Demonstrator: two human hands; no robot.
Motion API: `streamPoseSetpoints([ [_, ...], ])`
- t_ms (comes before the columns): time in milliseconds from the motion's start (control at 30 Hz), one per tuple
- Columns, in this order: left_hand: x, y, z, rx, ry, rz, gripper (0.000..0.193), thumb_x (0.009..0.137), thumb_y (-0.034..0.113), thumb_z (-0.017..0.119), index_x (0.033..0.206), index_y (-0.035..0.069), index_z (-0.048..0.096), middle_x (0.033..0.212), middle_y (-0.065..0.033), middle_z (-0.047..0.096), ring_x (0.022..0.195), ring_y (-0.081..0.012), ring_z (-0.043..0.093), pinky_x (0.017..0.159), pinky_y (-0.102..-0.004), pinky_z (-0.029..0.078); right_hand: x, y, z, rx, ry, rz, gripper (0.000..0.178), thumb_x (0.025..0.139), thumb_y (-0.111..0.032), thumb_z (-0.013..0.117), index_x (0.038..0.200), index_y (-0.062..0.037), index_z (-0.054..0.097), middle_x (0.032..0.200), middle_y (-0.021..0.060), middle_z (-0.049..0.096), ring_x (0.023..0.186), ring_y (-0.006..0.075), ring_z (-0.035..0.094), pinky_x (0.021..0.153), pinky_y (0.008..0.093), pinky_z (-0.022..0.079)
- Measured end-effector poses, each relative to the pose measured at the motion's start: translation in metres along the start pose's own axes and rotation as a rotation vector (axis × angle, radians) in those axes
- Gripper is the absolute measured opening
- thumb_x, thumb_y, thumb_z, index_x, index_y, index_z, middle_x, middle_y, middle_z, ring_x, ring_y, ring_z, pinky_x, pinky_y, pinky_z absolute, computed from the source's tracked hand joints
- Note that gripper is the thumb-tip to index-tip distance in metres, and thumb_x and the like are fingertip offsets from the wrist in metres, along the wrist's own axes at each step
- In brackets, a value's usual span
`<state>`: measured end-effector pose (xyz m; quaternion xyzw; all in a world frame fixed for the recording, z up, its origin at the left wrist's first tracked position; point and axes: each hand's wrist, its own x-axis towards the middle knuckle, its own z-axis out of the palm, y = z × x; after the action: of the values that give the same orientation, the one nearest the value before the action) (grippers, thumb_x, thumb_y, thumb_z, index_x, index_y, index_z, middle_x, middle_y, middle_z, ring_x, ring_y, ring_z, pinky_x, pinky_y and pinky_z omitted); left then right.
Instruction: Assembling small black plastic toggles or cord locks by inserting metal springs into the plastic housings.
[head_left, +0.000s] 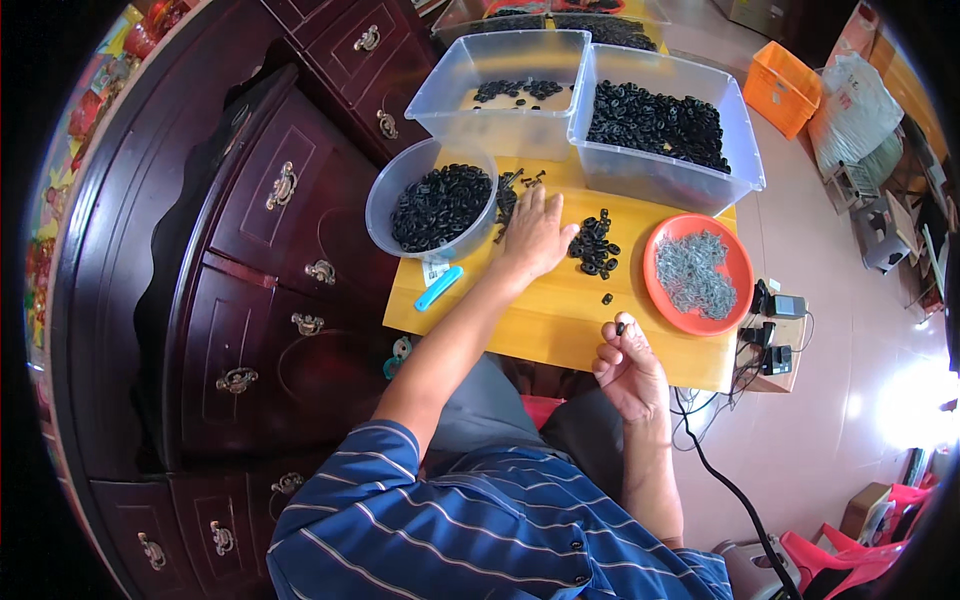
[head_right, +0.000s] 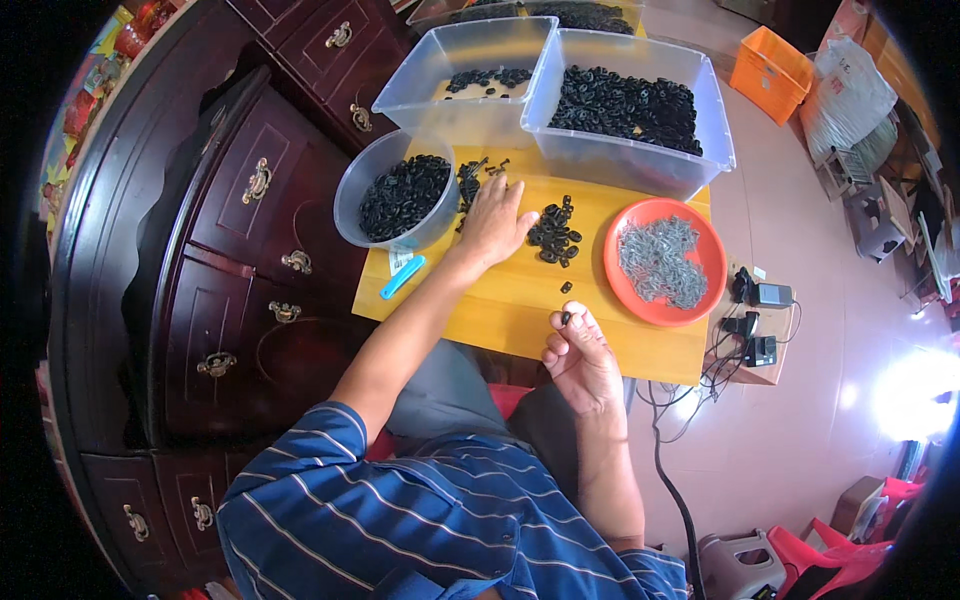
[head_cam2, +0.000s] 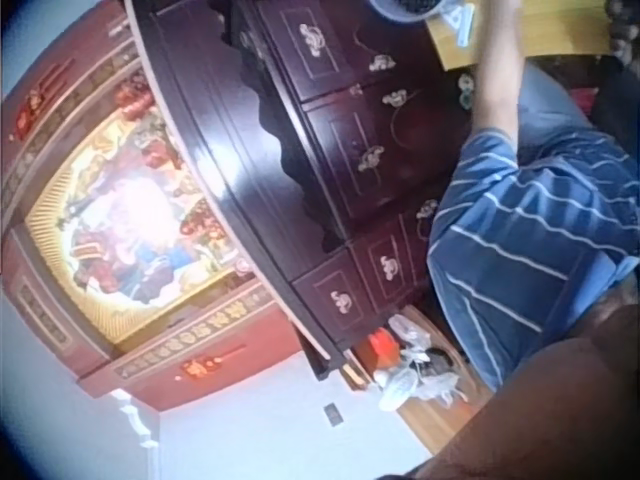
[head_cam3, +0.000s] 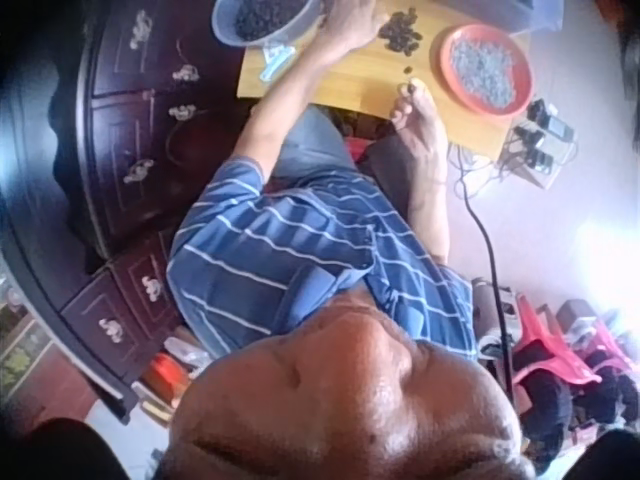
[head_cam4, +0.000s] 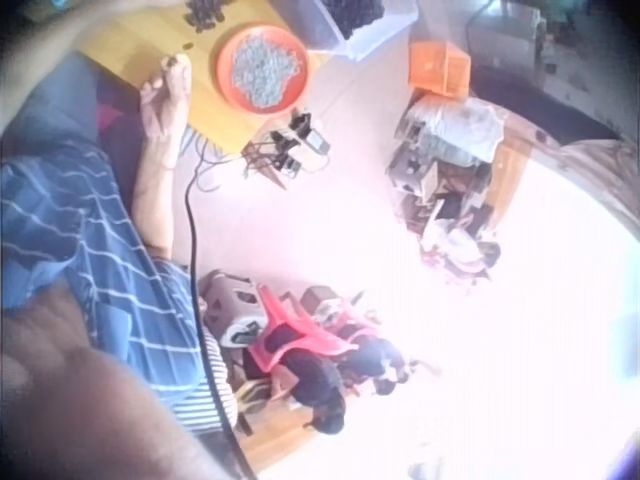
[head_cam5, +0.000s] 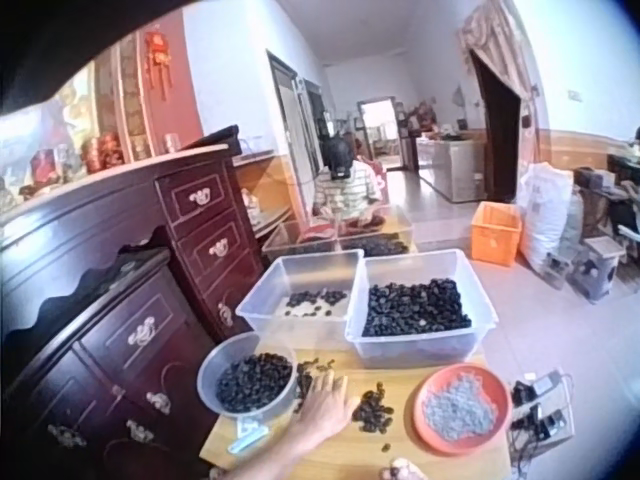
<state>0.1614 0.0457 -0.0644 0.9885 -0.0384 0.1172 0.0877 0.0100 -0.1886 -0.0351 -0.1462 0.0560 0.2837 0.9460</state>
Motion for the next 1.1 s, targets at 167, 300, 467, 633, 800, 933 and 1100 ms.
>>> streamPoseSetpoints([
  [167,-0.032,0.001,-0.015,-0.159,0.107,0.048,0.056,0.099,0.03,0.063,0.141,-0.005,0.051,0.148,-0.0297,0.046,0.141,-0.0456,0.039,0.119,-0.0532,0.031,0.001,-0.002,0.0,-0.011,0.026,-0.022,0.021,0.101,-0.02,0.068,0.12,-0.0117,0.061,0.103,0.0024,0.064,0.073,0.01,0.058,0.07,0.0272,0.053],
  [300,-0.063,-0.009,-0.039,-0.304,0.289,0.118,0.04,0.098,0.018,0.06,0.133,-0.002,0.058,0.141,-0.0266,0.054,0.132,-0.0455,0.048,0.112,-0.0518,0.039,0.002,-0.003,-0.001,-0.003,0.03,-0.016,0.021,0.102,-0.02,0.067,0.12,-0.011,0.061,0.104,0.003,0.064,0.074,0.01,0.058,0.071,0.0276,0.054],
  [467,-0.139,-0.02,-0.093,-0.557,0.281,0.055,0.024,0.094,0.007,0.064,0.116,-0.001,0.067,0.116,-0.0221,0.067,0.106,-0.0387,0.065,0.092,-0.0434,0.052,0.0,0.001,0.0,0.033,0.042,0.004,0.023,0.103,-0.02,0.064,0.123,-0.0105,0.058,0.105,0.0032,0.062,0.076,0.0096,0.057,0.072,0.0284,0.054],
  [633,-0.214,-0.067,-0.127,-0.735,0.076,-0.12,0.008,0.09,0.004,0.07,0.096,0.0,0.073,0.08,-0.0147,0.071,0.074,-0.0291,0.072,0.067,-0.0347,0.055,-0.001,0.005,-0.003,0.008,0.013,0.014,0.025,0.104,-0.021,0.063,0.125,-0.0105,0.056,0.103,0.0025,0.06,0.076,0.0094,0.055,0.072,0.0285,0.053],
  [800,-0.309,-0.162,-0.102,-0.779,-0.157,-0.52,0.016,0.099,0.013,0.064,0.095,0.0,0.073,0.074,-0.0017,0.067,0.068,-0.0073,0.061,0.061,-0.0248,0.049,0.002,0.016,-0.003,-0.147,0.034,0.017,0.03,0.103,-0.026,0.065,0.127,-0.0107,0.054,0.101,0.0008,0.056,0.075,0.0089,0.053,0.071,0.028,0.052],
  [933,-0.391,-0.233,-0.056,-0.947,-0.484,-0.831,0.019,0.1,0.02,0.062,0.097,0.003,0.07,0.079,-0.0021,0.067,0.066,-0.0104,0.061,0.061,-0.0278,0.05,0.012,0.016,-0.017,-0.325,0.057,-0.006,0.027,0.104,-0.025,0.064,0.125,-0.01,0.056,0.1,0.0013,0.057,0.075,0.0099,0.053,0.071,0.0277,0.05],
  [1100,-0.56,-0.29,0.068,-1.413,-0.507,-1.205,0.024,0.09,0.035,0.065,0.093,0.011,0.067,0.079,-0.0051,0.064,0.066,-0.0151,0.058,0.057,-0.0288,0.045,0.02,0.027,-0.018,-0.358,0.061,0.077,0.024,0.107,-0.021,0.058,0.127,-0.0062,0.054,0.099,0.0042,0.054,0.078,0.012,0.052,0.074,0.0279,0.05],
])
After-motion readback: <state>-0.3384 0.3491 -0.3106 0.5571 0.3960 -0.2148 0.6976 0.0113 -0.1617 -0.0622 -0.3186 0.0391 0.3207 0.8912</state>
